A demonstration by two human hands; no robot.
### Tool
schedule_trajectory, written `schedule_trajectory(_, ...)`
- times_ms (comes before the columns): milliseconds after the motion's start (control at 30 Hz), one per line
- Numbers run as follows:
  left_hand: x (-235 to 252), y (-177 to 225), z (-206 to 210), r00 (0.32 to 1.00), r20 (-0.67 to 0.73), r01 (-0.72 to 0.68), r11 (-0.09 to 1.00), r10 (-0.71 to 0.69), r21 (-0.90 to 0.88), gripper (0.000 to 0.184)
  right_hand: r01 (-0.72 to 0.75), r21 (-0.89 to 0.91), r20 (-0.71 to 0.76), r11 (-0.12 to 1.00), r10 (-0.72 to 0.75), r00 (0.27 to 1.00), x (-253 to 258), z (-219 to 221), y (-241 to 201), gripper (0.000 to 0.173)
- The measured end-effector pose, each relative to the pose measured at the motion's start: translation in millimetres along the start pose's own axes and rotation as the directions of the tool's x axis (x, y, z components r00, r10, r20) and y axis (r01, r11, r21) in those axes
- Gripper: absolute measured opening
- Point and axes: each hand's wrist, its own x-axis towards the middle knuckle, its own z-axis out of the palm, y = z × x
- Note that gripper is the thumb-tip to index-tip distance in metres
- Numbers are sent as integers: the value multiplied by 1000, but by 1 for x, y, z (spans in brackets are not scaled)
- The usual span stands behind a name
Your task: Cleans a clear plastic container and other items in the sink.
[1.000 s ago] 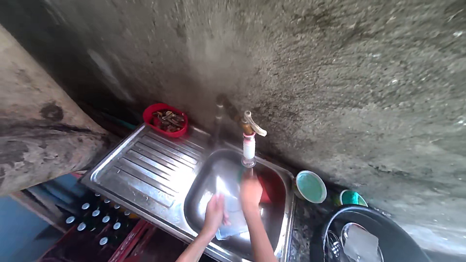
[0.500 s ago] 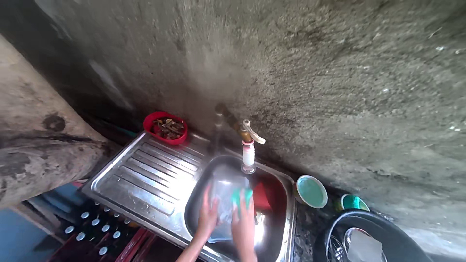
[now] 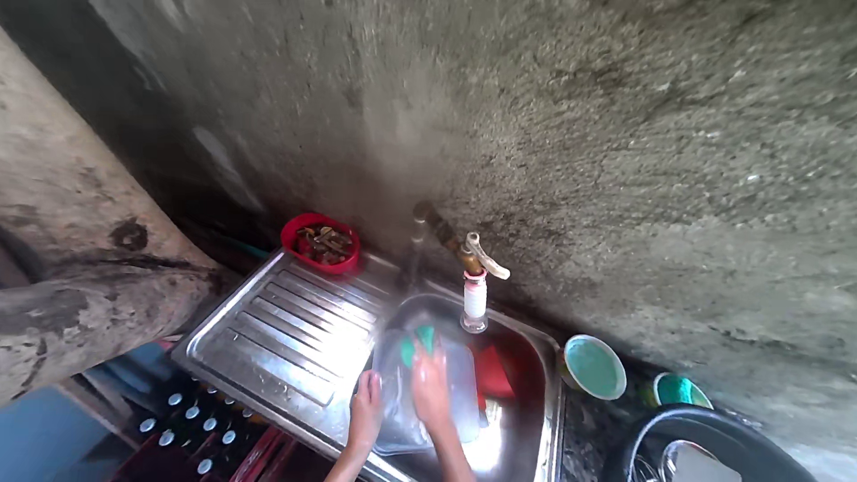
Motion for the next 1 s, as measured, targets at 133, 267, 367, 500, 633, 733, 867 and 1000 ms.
schedule_trajectory(133, -1, -3, 0, 998, -6, 62, 997, -62, -54, 35, -245, 69, -15, 967, 247, 969, 24, -11, 46, 41)
schedule_trajectory(267, 4, -4, 4, 1000, -3, -19, 1000, 19, 13, 34, -314, -28, -55, 949, 312, 949, 10, -22, 72, 46)
schedule_trajectory(367, 8, -6, 4, 1000, 19, 15, 999, -16, 46, 36, -174, -116, 26, 978, 178, 984, 2, -7, 28, 48)
schedule_trajectory(500, 1, -7, 4, 1000, -24, 1, 1000, -1, -3, 34, -328, -233, 73, 915, 353, 933, 33, -33, 80, 50)
schedule_trajectory(633, 0, -8, 9, 994, -108, 0, 998, -7, -64, 33, -513, -434, 86, 741, 601, 795, 16, -47, 86, 51)
schedule_trajectory(733, 2, -11, 10, 996, -89, 8, 999, -12, -49, 32, -571, -611, 55, 549, 749, 661, -11, -43, 62, 43)
schedule_trajectory(867, 3, -10, 8, 999, 4, 34, 999, -34, -36, 34, -528, -318, 80, 787, 578, 812, -2, -52, 80, 45)
schedule_trajectory(1000, 6, -6, 8, 997, -54, 52, 993, -58, -107, 34, -455, -96, 91, 885, 463, 882, -7, -49, 92, 48)
